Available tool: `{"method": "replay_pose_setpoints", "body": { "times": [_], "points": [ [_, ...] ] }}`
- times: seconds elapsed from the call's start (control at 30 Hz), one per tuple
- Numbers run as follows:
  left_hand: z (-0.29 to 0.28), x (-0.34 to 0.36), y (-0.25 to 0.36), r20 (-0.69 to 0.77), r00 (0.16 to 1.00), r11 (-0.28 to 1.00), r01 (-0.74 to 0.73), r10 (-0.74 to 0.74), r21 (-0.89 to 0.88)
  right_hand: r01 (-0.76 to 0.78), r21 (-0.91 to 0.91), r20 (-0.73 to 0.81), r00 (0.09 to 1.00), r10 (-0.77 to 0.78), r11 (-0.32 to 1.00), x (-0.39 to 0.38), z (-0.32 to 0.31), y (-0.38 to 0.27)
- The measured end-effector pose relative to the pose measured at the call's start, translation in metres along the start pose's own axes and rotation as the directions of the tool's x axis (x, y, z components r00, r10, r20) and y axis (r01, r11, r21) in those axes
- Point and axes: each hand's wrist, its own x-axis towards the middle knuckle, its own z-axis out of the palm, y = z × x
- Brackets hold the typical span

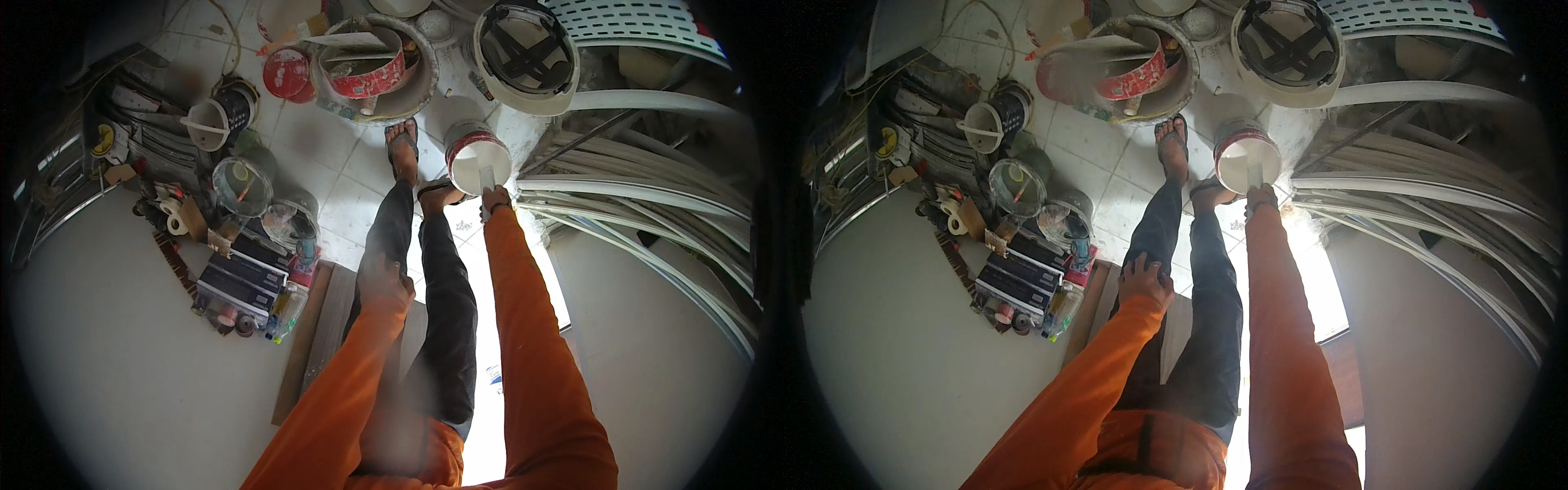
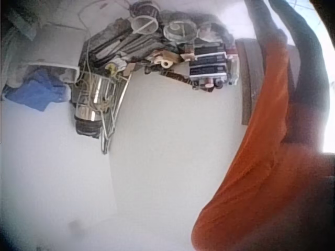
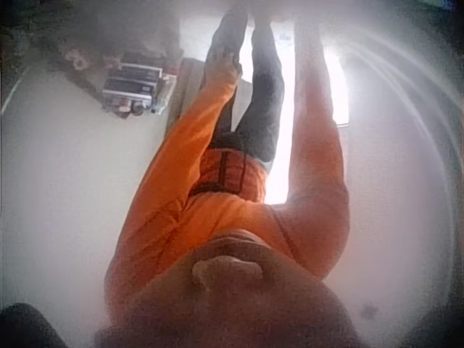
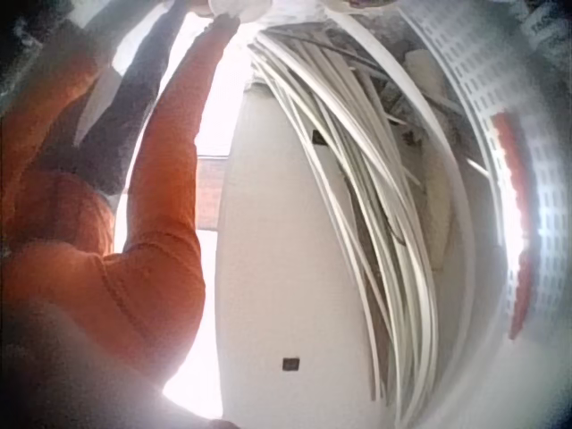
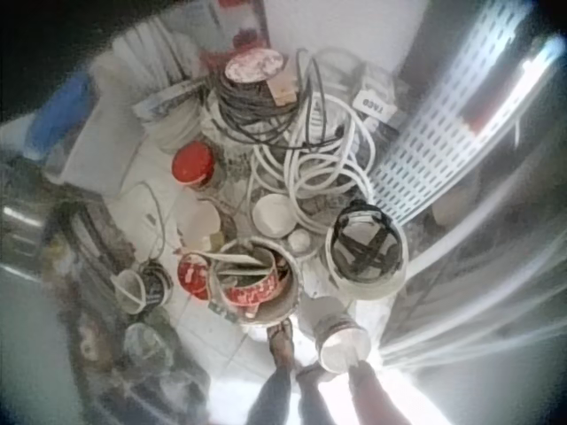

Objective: The person pours liquid from a small yellow cup into a white paint bucket and stirs the contents with a stick. They handle multiple paint buckets and lids in a cluttered workspace.

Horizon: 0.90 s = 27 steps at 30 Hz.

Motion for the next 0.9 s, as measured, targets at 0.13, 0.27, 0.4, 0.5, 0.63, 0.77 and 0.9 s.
{"method": "replay_pose_setpoints", "body": {
  "times": [0.13,0.27,0.4,0.5,0.63,0.77,0.9],
  "points": [
    [0.009,-0.003,-0.007,0.041,0.998,0.997,0.041,-0.043,0.058,-0.040,0.113,0.223,0.975,0.014,0.993,0.002,-0.004,0.005],
    [0.005,0.002,-0.001,0.003,0.998,0.998,0.056,-0.056,0.029,-0.181,0.301,-0.033,0.979,0.200,0.936,-0.026,0.004,-0.016],
    [-0.002,0.009,0.017,-0.016,1.000,1.000,-0.017,0.017,-0.013,0.254,-0.093,-0.150,0.952,-0.265,0.963,0.009,-0.009,0.045],
    [-0.003,-0.004,-0.004,-0.037,0.996,0.996,0.078,-0.076,0.043,-0.209,0.306,0.022,0.977,0.213,0.929,-0.036,0.012,-0.034],
    [-0.001,0.010,0.017,-0.030,0.999,0.999,0.029,-0.030,-0.018,0.044,-0.176,-0.055,0.997,-0.054,0.983,0.026,-0.011,0.026],
    [-0.005,-0.004,-0.005,0.017,0.990,0.990,0.142,-0.142,0.014,-0.149,0.265,-0.017,0.987,0.159,0.953,-0.030,0.015,-0.044],
    [-0.002,0.011,0.020,0.010,1.000,1.000,0.027,-0.027,-0.003,0.074,-0.312,0.034,0.997,-0.067,0.947,0.043,-0.030,0.015]
  ]
}}
